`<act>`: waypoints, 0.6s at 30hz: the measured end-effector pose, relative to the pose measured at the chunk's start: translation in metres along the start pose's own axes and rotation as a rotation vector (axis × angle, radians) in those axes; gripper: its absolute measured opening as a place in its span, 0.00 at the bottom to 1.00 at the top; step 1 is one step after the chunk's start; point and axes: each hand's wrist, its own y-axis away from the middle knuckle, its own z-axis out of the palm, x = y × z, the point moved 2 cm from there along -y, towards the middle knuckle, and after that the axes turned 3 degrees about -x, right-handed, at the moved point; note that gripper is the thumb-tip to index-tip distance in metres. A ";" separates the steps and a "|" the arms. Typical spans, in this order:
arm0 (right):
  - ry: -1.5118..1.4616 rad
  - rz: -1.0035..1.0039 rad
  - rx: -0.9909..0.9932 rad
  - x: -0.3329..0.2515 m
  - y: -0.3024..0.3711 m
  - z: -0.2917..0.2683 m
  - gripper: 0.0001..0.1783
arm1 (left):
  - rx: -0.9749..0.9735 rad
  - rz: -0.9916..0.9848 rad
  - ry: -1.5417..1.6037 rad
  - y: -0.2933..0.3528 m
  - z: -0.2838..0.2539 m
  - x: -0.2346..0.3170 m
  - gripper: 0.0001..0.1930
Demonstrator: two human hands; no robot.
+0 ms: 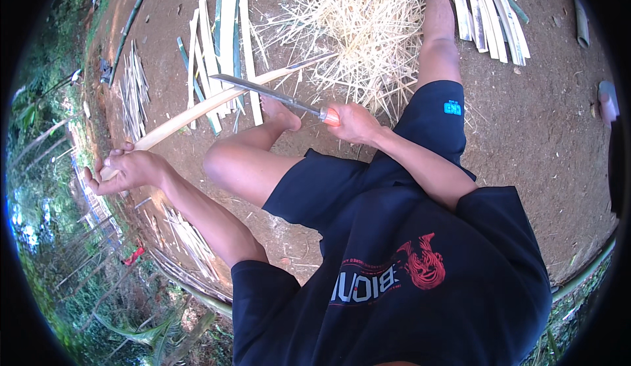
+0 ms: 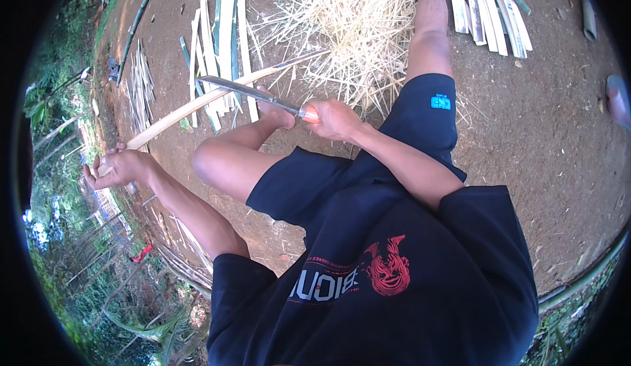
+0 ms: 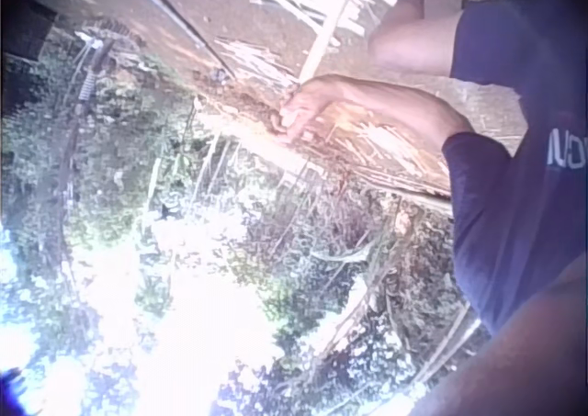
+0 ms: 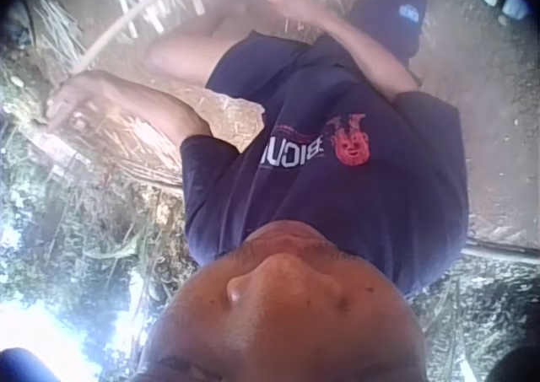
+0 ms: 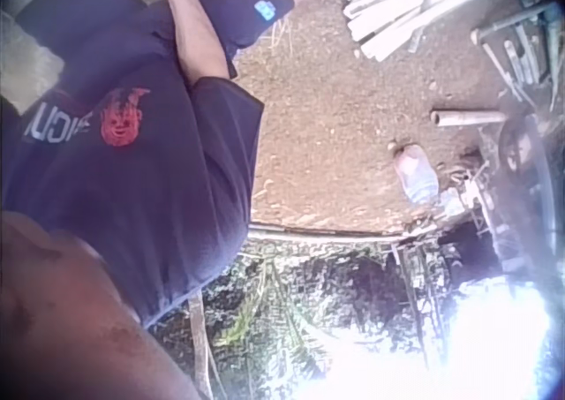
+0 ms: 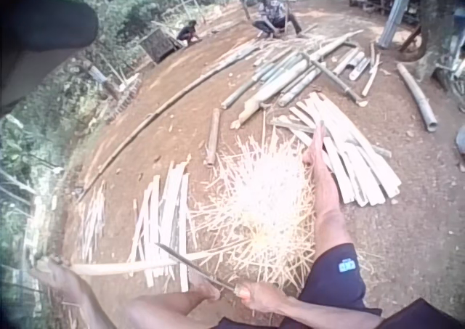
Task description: The person sits on the ground and uses a machete to split long bamboo poles into thin strips. They hold the bamboo with their left hand and strike it with the machete in their right hand, creating a pile of bamboo strips and shavings.
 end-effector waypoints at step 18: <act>0.014 0.251 -0.005 0.073 -0.016 -0.003 0.19 | -0.071 -0.028 -0.126 -0.033 0.018 -0.053 0.26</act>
